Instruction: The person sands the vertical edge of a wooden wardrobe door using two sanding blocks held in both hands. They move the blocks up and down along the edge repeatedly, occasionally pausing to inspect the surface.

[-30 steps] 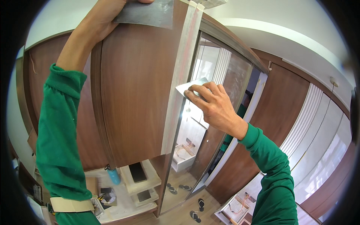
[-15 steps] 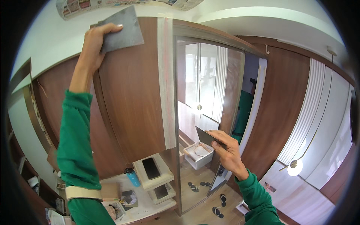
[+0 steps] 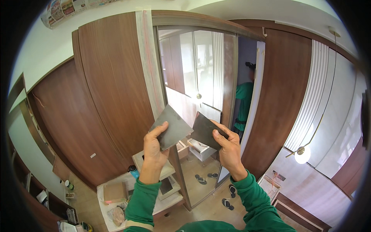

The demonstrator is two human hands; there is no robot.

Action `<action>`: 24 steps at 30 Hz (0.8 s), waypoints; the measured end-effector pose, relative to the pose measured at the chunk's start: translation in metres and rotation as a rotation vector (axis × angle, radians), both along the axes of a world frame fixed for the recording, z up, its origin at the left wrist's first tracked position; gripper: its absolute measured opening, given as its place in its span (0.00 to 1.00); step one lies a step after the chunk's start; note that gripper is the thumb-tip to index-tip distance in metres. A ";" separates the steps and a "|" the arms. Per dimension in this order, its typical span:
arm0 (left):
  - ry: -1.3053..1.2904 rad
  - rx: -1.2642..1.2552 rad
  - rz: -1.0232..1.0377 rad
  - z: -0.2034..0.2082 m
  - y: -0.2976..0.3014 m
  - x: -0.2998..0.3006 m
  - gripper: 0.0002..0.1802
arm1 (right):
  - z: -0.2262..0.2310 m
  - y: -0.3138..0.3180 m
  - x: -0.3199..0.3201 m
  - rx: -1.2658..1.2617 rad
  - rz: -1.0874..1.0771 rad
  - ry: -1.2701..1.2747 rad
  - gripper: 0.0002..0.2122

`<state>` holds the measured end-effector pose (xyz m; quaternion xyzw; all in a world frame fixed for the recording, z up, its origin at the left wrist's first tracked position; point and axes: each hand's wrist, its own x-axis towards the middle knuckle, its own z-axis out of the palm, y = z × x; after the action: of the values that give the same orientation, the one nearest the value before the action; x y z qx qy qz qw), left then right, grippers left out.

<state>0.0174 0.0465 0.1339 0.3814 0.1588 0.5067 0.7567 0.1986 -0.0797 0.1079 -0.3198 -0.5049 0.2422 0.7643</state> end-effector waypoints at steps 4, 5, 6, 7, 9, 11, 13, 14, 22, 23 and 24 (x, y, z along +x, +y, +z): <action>0.055 -0.005 0.007 -0.015 -0.014 0.023 0.13 | -0.013 0.004 -0.008 -0.009 -0.015 0.079 0.19; 0.078 0.023 0.004 -0.019 -0.016 0.029 0.13 | -0.015 0.005 -0.011 -0.010 0.011 0.118 0.20; 0.085 0.004 -0.009 -0.015 -0.022 0.032 0.15 | -0.018 0.005 -0.012 -0.012 0.036 0.157 0.20; 0.092 0.038 0.013 -0.016 -0.024 0.035 0.14 | -0.021 0.003 -0.012 -0.057 0.058 0.178 0.21; 0.101 0.112 0.053 -0.018 -0.025 0.041 0.14 | -0.024 0.000 -0.011 -0.142 0.100 0.218 0.22; 0.085 0.111 0.063 -0.022 -0.022 0.045 0.15 | -0.032 -0.004 -0.004 -0.174 0.026 0.056 0.21; 0.075 0.110 0.069 -0.026 -0.018 0.050 0.16 | -0.041 -0.010 -0.002 -0.171 -0.140 -0.142 0.20; 0.072 0.108 0.067 -0.029 -0.017 0.051 0.16 | -0.050 -0.013 0.002 -0.180 -0.221 -0.245 0.17; 0.054 0.128 0.122 -0.041 -0.009 0.060 0.12 | -0.082 -0.044 0.025 -0.301 -0.452 -0.442 0.16; 0.084 0.225 0.187 -0.047 -0.009 0.063 0.12 | -0.078 -0.045 0.022 -0.301 -0.391 -0.199 0.16; 0.113 0.322 0.251 -0.050 -0.011 0.065 0.12 | -0.073 -0.045 0.020 -0.298 -0.328 0.044 0.16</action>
<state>0.0823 0.0353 0.0837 0.5025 0.1643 0.5936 0.6067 0.2183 -0.1245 0.0344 -0.5016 -0.3879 0.1934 0.7487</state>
